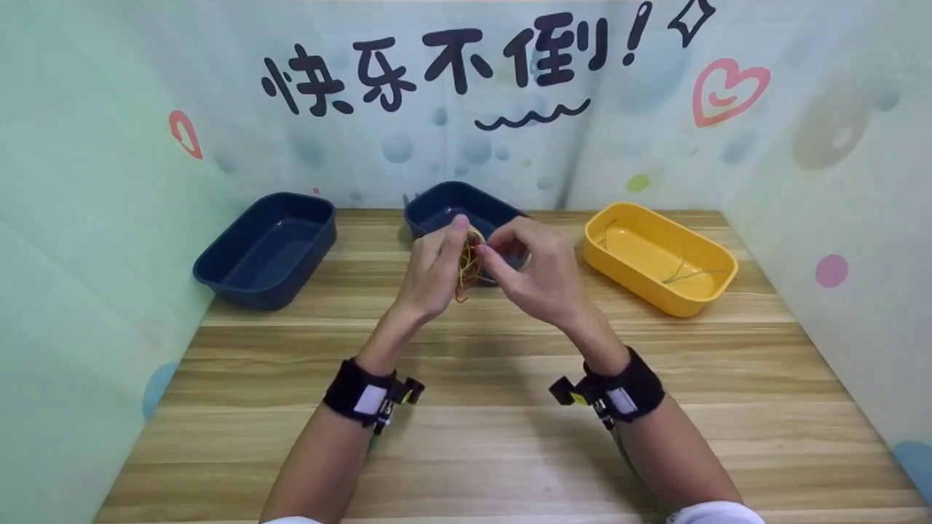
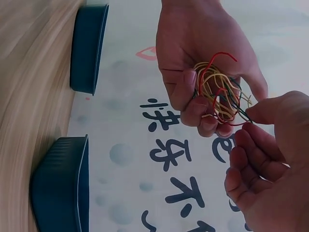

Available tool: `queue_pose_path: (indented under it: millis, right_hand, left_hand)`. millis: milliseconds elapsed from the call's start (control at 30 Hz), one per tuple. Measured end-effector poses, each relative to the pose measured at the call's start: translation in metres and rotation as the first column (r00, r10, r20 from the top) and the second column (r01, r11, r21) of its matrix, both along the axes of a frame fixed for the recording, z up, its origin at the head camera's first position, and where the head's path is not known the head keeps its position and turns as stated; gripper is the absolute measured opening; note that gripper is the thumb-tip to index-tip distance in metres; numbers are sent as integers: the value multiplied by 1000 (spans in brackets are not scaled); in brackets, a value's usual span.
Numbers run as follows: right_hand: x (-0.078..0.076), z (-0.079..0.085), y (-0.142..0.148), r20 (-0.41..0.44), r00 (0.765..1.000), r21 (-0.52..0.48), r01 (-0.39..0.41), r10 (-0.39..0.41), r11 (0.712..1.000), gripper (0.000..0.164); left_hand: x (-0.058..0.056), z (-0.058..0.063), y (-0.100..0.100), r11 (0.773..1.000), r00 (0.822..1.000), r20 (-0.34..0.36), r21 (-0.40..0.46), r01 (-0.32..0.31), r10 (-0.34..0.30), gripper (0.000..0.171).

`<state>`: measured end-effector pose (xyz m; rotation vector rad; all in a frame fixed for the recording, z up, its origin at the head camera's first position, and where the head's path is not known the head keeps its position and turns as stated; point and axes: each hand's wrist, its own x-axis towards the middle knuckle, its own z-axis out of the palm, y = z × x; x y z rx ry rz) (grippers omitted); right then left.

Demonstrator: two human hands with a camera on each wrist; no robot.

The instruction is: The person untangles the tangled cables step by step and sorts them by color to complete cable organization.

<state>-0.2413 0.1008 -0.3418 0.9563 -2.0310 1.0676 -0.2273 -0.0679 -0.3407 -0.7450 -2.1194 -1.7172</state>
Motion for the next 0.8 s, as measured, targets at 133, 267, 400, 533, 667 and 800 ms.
queue_pose_path:
  millis: [133, 267, 400, 533, 667, 800]
  right_hand:
    - [-1, 0, 1, 22, 1000, -32, -1, 2, 999, 8]
    - [2, 2, 2, 114, 993, -66, -28, 35, 997, 8]
    - [11, 13, 5, 305, 937, -173, -121, 170, 977, 10]
    - [15, 21, 11, 446, 829, -320, -204, 337, 925, 15]
    - [13, 22, 15, 510, 718, -440, -256, 474, 861, 16]
    - [14, 22, 16, 485, 772, -359, -252, 410, 899, 16]
  left_hand:
    - [-2, -1, 0, 1000, 999, -50, -18, 12, -13, 34]
    - [-4, -2, -1, 1000, 998, -69, -22, 10, -11, 29]
    - [-6, -3, -4, 999, 998, -41, 13, 45, -44, 32]
    - [-8, -4, -8, 992, 994, 1, 63, 109, -110, 36]
    - [-11, -3, -9, 986, 990, 17, 89, 138, -140, 38]
    - [-11, -2, -9, 992, 994, -1, 64, 112, -113, 37]
